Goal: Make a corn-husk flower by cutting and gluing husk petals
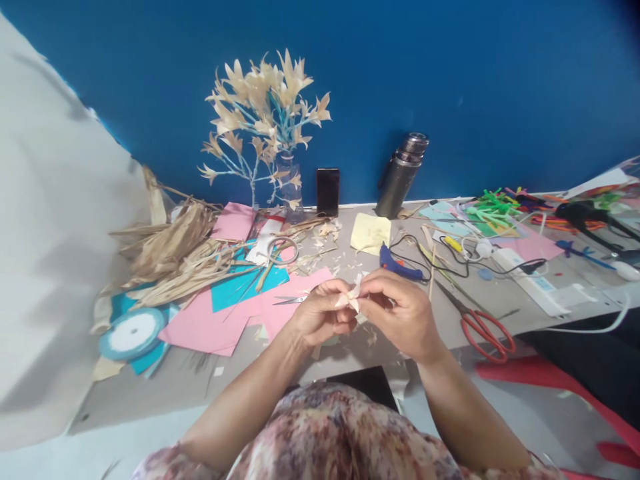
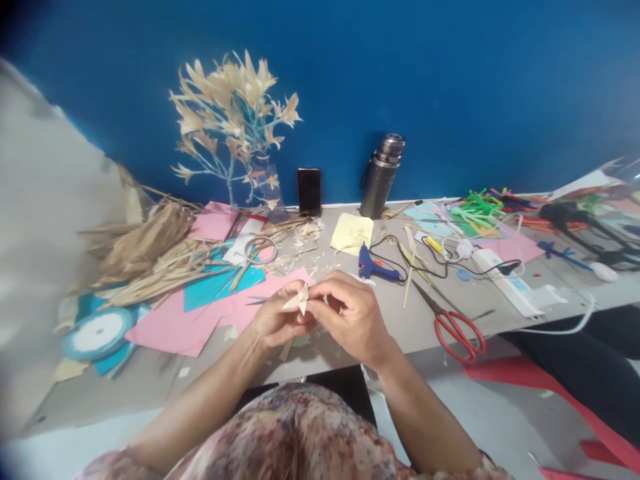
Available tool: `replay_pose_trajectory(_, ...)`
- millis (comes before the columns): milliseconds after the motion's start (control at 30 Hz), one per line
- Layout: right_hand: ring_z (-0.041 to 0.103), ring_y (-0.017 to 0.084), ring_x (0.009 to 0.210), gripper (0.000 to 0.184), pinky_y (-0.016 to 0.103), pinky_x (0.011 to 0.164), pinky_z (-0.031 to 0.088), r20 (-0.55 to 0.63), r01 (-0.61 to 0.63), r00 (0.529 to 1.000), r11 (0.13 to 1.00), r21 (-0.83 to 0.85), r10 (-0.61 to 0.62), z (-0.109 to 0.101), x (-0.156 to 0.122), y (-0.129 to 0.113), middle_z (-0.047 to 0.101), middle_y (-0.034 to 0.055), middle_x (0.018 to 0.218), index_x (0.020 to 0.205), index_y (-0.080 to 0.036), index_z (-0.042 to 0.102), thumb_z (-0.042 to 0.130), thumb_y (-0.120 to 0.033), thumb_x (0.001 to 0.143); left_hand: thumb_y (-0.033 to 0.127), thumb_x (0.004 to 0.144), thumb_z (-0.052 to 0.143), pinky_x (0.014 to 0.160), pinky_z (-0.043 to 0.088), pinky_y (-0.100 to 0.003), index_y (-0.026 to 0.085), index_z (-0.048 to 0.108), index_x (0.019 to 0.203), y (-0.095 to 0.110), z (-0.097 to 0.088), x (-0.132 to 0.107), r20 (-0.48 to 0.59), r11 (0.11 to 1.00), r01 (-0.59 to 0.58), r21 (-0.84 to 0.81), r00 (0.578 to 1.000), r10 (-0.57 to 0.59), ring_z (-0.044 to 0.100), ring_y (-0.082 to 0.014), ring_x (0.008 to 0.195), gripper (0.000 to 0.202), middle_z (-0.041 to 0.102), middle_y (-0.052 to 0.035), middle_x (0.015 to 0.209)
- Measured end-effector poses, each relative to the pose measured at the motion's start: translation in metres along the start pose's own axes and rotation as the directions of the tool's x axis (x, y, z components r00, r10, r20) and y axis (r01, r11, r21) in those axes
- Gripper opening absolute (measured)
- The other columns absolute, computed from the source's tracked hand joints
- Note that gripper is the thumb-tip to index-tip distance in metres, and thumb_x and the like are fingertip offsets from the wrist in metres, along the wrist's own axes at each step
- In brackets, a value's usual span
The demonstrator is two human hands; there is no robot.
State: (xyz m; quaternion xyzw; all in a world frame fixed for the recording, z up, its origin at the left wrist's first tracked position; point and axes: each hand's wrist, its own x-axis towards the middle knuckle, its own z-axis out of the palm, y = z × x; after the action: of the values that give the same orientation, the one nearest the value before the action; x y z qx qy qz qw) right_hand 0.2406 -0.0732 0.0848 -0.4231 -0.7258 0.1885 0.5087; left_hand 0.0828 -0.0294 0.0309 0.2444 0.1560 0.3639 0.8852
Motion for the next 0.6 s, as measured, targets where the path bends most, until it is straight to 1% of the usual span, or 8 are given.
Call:
replay_pose_trajectory(100, 0.062, 0.013, 0.069, 0.012, 0.024, 0.058, 0.046, 0.048, 0.021, 0.999, 1.0, 0.022, -0.022, -0.002, -0.001, 0.001, 0.068, 0.0033, 0.082, 0.082, -0.019, 0.069, 0.068, -0.007, 0.084, 0.022, 0.059, 0.091, 0.036, 0.034, -0.015, 0.014, 0.07, 0.069, 0.002, -0.005, 0.0, 0.058, 0.999, 0.048, 0.015, 0.997, -0.048, 0.049, -0.008, 0.042, 0.024, 0.061, -0.0022, 0.059)
replay_pose_trajectory(200, 0.06, 0.012, 0.066, 0.011, 0.024, 0.055, 0.045, 0.068, 0.028, 0.997, 0.999, 0.031, -0.03, -0.003, -0.002, 0.003, 0.068, 0.0036, 0.082, 0.083, -0.019, 0.07, 0.069, -0.009, 0.085, 0.022, 0.058, 0.091, 0.035, 0.037, -0.015, 0.013, 0.071, 0.069, 0.004, -0.008, 0.001, 0.078, 0.996, 0.077, 0.046, 0.994, -0.081, 0.051, -0.0082, 0.042, 0.025, 0.062, -0.0034, 0.059)
replay_pose_trajectory(300, 0.06, 0.012, 0.064, 0.01, 0.024, 0.054, 0.044, 0.079, 0.022, 0.997, 0.999, 0.028, -0.024, -0.004, -0.003, 0.005, 0.068, 0.0039, 0.082, 0.084, -0.02, 0.071, 0.069, -0.01, 0.086, 0.022, 0.058, 0.092, 0.035, 0.038, -0.014, 0.013, 0.073, 0.069, 0.004, -0.009, 0.002, 0.073, 0.994, 0.095, 0.061, 0.992, -0.099, 0.051, -0.0074, 0.041, 0.024, 0.062, -0.0029, 0.058)
replay_pose_trajectory(433, 0.06, 0.012, 0.064, 0.012, 0.023, 0.054, 0.044, 0.08, 0.015, 0.997, 1.0, 0.025, -0.017, -0.005, -0.005, 0.008, 0.068, 0.0038, 0.082, 0.085, -0.019, 0.071, 0.068, -0.008, 0.085, 0.024, 0.057, 0.093, 0.034, 0.038, -0.013, 0.013, 0.074, 0.069, 0.005, -0.007, 0.001, 0.05, 0.991, 0.103, 0.084, 0.993, -0.107, 0.05, -0.0068, 0.041, 0.026, 0.06, -0.0017, 0.054)
replay_pose_trajectory(500, 0.059, 0.011, 0.063, 0.012, 0.023, 0.053, 0.044, 0.08, 0.013, 0.997, 1.0, 0.026, -0.015, -0.005, -0.005, 0.009, 0.068, 0.0036, 0.082, 0.085, -0.019, 0.071, 0.068, -0.007, 0.084, 0.024, 0.055, 0.094, 0.034, 0.038, -0.013, 0.012, 0.073, 0.068, 0.006, -0.006, 0.001, 0.033, 0.99, 0.1, 0.103, 0.994, -0.104, 0.05, -0.0062, 0.041, 0.027, 0.061, -0.0017, 0.055)
replay_pose_trajectory(600, 0.057, 0.011, 0.062, 0.012, 0.023, 0.054, 0.043, 0.079, 0.007, 0.997, 1.0, 0.022, -0.009, -0.003, -0.005, 0.012, 0.068, 0.0031, 0.082, 0.084, -0.019, 0.071, 0.068, -0.008, 0.084, 0.025, 0.057, 0.094, 0.034, 0.037, -0.013, 0.011, 0.07, 0.066, 0.006, -0.006, 0.001, 0.04, 0.989, 0.079, 0.125, 0.996, -0.084, 0.048, -0.0054, 0.039, 0.028, 0.06, -0.0008, 0.054)
